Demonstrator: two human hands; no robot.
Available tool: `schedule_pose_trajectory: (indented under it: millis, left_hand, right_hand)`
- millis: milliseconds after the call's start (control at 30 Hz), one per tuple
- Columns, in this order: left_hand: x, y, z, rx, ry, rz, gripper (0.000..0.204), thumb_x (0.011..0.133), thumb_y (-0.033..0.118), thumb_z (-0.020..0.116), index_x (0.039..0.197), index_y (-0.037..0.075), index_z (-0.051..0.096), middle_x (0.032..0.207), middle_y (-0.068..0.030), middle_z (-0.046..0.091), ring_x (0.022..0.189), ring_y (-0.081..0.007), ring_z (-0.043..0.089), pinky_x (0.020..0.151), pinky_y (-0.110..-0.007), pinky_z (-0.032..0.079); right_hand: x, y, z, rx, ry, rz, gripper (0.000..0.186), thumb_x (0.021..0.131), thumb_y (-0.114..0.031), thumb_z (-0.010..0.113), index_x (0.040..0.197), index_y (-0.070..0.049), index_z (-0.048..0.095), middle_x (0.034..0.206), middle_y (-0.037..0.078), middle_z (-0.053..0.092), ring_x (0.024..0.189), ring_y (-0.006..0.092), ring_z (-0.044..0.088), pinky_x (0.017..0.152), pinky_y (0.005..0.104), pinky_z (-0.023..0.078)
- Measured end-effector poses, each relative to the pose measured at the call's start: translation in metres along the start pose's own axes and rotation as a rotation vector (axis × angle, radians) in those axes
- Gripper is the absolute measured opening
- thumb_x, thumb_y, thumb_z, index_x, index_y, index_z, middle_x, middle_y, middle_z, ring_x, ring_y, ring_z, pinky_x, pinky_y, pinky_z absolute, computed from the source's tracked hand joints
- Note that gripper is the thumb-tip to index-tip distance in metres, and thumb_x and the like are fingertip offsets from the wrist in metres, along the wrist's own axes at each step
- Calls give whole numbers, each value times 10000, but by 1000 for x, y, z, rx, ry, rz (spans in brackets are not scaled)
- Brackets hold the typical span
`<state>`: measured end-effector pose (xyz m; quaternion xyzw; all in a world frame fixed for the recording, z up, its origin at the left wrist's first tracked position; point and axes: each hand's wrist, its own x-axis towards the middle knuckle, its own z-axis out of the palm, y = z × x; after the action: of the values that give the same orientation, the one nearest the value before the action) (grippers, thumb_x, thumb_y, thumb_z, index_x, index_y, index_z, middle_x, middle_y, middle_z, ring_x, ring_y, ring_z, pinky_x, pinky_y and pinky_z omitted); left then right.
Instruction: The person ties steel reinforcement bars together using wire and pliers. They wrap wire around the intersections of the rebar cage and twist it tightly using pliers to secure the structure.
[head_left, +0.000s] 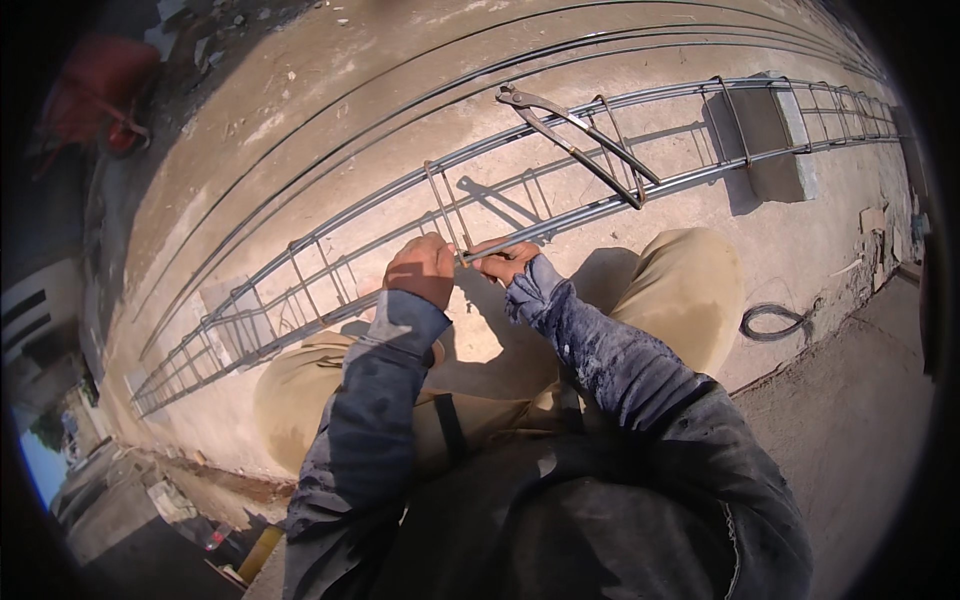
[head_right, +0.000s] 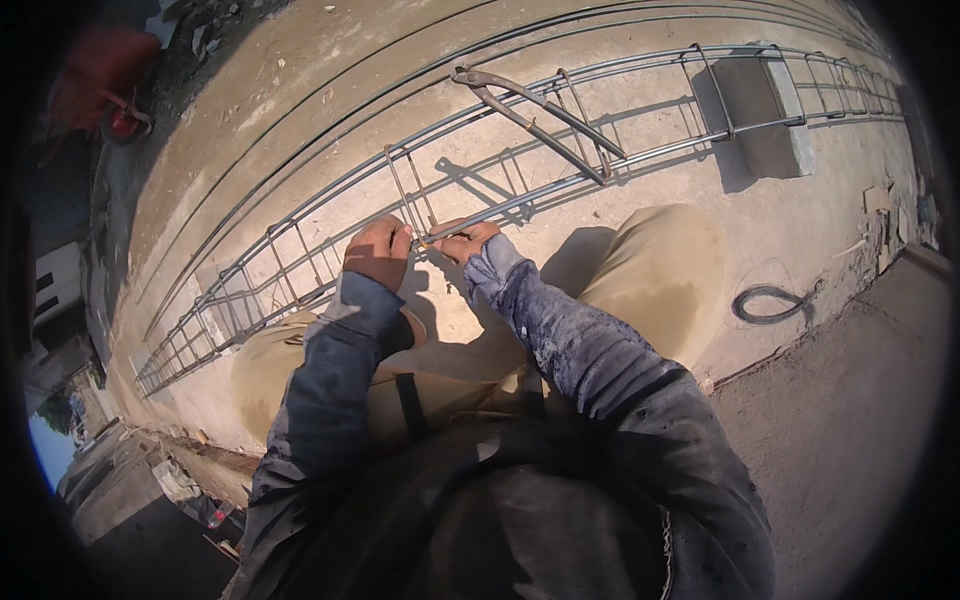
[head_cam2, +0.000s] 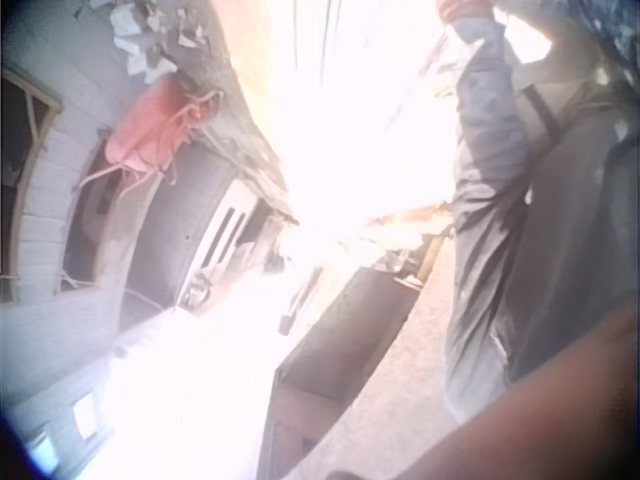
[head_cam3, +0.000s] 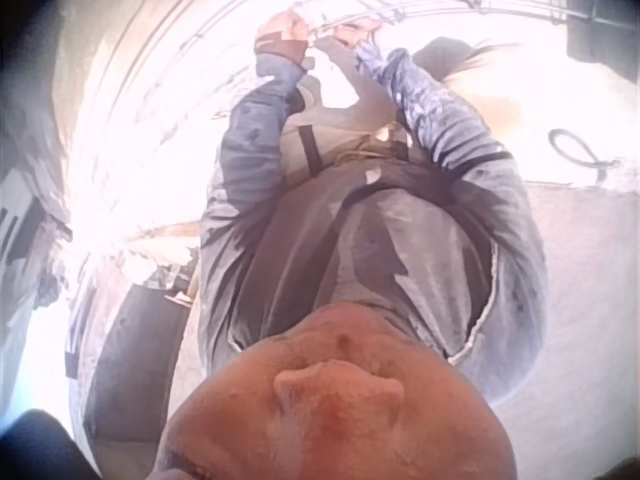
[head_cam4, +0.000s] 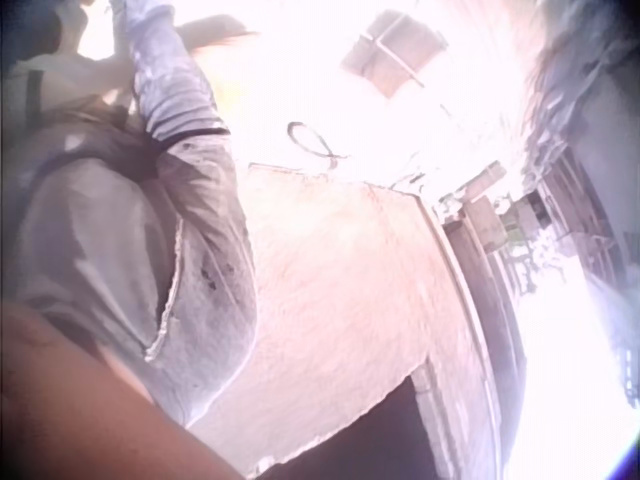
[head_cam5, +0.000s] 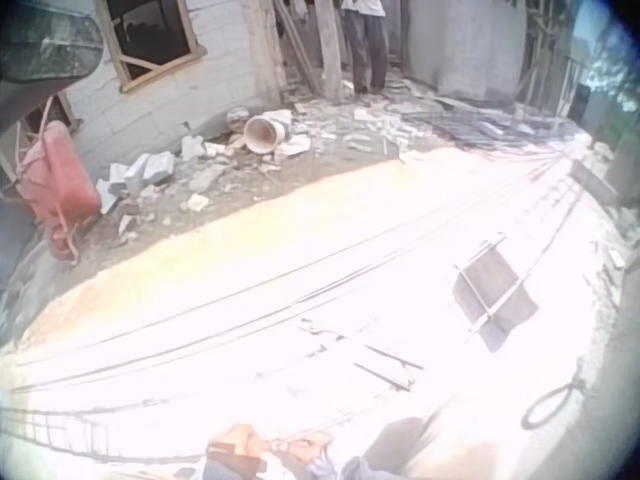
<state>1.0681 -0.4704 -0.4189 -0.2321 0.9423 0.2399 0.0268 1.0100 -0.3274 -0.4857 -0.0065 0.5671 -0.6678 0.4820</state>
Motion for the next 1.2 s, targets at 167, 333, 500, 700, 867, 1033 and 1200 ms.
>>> schedule_pose_trajectory:
  millis: [167,333,500,700,867,1033,1200]
  left_hand:
    - [2,-1,-10,-199,-353,-97,278,838,247,445,743,15,565,749,-208,571,745,-359,561,635,-417,444]
    - [-3,-11,-9,-539,-407,-235,275,832,219,449,648,30,530,565,-71,505,506,-156,491,473,-281,380]
    - [-21,-6,-15,-926,-471,-442,265,835,191,459,614,51,497,524,5,449,460,-89,435,430,-226,332]
    - [-35,-11,-4,-834,-447,-285,234,850,189,497,668,42,488,548,-13,444,502,-97,440,473,-239,355]
    - [-49,-26,6,-202,-235,179,207,856,214,482,733,50,510,658,-105,528,579,-264,525,541,-353,420]
    - [-56,-36,30,69,-133,78,197,855,250,468,795,77,542,782,-125,588,723,-324,562,607,-409,450]
    - [-43,-32,33,259,-270,-36,222,863,263,436,844,87,570,738,-127,602,713,-320,581,627,-411,458]
  right_hand:
    - [2,5,2,-114,-8,-80,196,795,-128,601,968,-43,642,747,53,636,672,102,553,618,218,446]
    - [-18,16,12,-539,145,-453,284,837,-142,511,1105,-65,567,958,145,593,870,244,556,788,300,427]
    - [-28,22,32,-675,252,-454,455,774,-147,594,1210,-81,481,1049,215,401,962,340,467,837,359,402]
    - [-16,24,34,-538,186,-376,360,810,-175,564,1143,-44,527,1053,207,434,968,325,481,830,352,412]
    - [-11,25,28,-597,164,-405,263,846,-209,519,1005,-13,594,985,218,494,918,331,514,805,351,430]
    - [-8,22,18,-705,72,-363,270,844,-229,520,990,-16,599,951,223,542,878,340,544,782,367,445]
    - [-11,-2,15,-712,-29,-367,259,832,-239,542,962,-27,616,917,208,571,900,339,555,758,365,456]
